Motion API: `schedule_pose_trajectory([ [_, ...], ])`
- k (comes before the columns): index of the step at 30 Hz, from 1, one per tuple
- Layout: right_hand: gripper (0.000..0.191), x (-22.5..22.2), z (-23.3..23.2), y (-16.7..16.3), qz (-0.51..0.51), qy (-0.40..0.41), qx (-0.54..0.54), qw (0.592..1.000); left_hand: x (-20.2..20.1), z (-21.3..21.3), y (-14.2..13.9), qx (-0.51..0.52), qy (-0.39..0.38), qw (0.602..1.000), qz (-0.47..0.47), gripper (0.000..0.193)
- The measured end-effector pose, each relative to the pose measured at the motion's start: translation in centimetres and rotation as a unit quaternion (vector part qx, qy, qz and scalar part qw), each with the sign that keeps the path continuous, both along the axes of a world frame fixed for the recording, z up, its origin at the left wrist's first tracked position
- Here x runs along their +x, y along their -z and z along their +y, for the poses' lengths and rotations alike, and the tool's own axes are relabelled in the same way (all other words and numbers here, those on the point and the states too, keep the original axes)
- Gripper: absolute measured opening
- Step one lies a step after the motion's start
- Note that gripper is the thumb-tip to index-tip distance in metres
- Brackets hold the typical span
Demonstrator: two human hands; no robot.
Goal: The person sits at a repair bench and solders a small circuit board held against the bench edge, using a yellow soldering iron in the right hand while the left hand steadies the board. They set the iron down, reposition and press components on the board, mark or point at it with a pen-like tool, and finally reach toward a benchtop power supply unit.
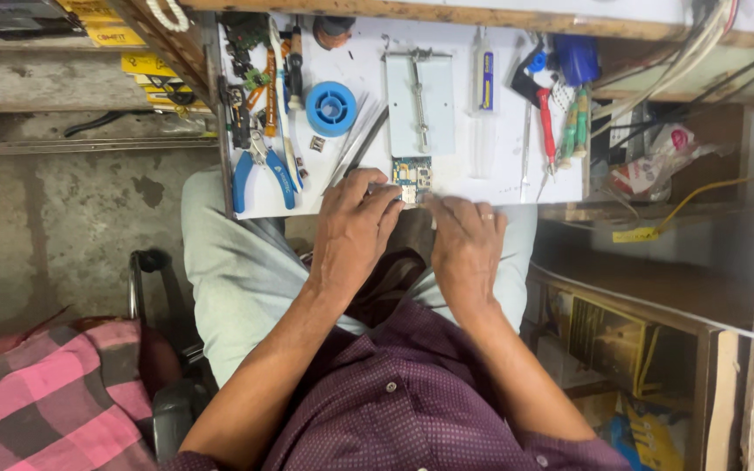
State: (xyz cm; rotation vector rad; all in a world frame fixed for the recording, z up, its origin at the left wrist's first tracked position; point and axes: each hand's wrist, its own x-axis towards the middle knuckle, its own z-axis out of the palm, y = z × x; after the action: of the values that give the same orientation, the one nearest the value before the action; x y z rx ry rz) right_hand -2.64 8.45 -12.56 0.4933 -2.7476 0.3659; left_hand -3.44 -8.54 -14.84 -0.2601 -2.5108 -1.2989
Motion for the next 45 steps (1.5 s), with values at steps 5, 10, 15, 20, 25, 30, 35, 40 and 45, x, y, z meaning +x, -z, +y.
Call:
schedule_pose_trajectory([
  [5, 0.035, 0.2, -0.1, -0.1, 0.004, 0.008, -0.002, 1.0, 0.0, 0.2, -0.4, -0.018, -0.007, 1.0, -0.003, 0.017],
  [10, 0.041, 0.3, -0.1, -0.3, -0.001, 0.012, 0.02, 1.0, -0.2, 0.5, -0.5, 0.001, 0.004, 1.0, -0.009, 0.018],
  [15, 0.043, 0.6, 0.2, -0.6, 0.016, 0.002, 0.019, 1.0, -0.2, 0.8, -0.7, -0.007, -0.011, 1.0, 0.012, 0.019],
  [20, 0.042, 0.8, 0.7, -0.7, -0.015, -0.01, -0.011, 1.0, 0.2, 1.0, -1.0, 0.003, 0.001, 1.0, -0.001, 0.017],
  [25, 0.043, 0.4, 0.7, -1.1, -0.005, -0.025, 0.021, 0.999, 0.4, 1.0, -1.0, -0.001, -0.001, 1.0, -0.013, 0.018],
  [30, 0.047, 1.3, -0.2, -1.2, -0.015, 0.021, 0.035, 0.999, 0.3, 0.7, -1.1, -0.006, -0.006, 1.0, -0.008, 0.019],
  [35, 0.043, 1.2, -0.2, -0.8, -0.016, 0.033, 0.06, 0.998, 0.6, 0.7, -1.2, -0.013, 0.002, 1.0, -0.007, 0.017],
  [40, 0.052, 1.5, -0.1, -0.6, -0.025, 0.017, 0.059, 0.998, 0.8, 0.6, -1.0, -0.015, 0.002, 1.0, -0.02, 0.018],
  [45, 0.053, 1.5, -0.1, -0.5, -0.048, 0.015, 0.036, 0.998, 0.8, 0.7, -1.1, -0.01, 0.0, 1.0, -0.01, 0.017],
])
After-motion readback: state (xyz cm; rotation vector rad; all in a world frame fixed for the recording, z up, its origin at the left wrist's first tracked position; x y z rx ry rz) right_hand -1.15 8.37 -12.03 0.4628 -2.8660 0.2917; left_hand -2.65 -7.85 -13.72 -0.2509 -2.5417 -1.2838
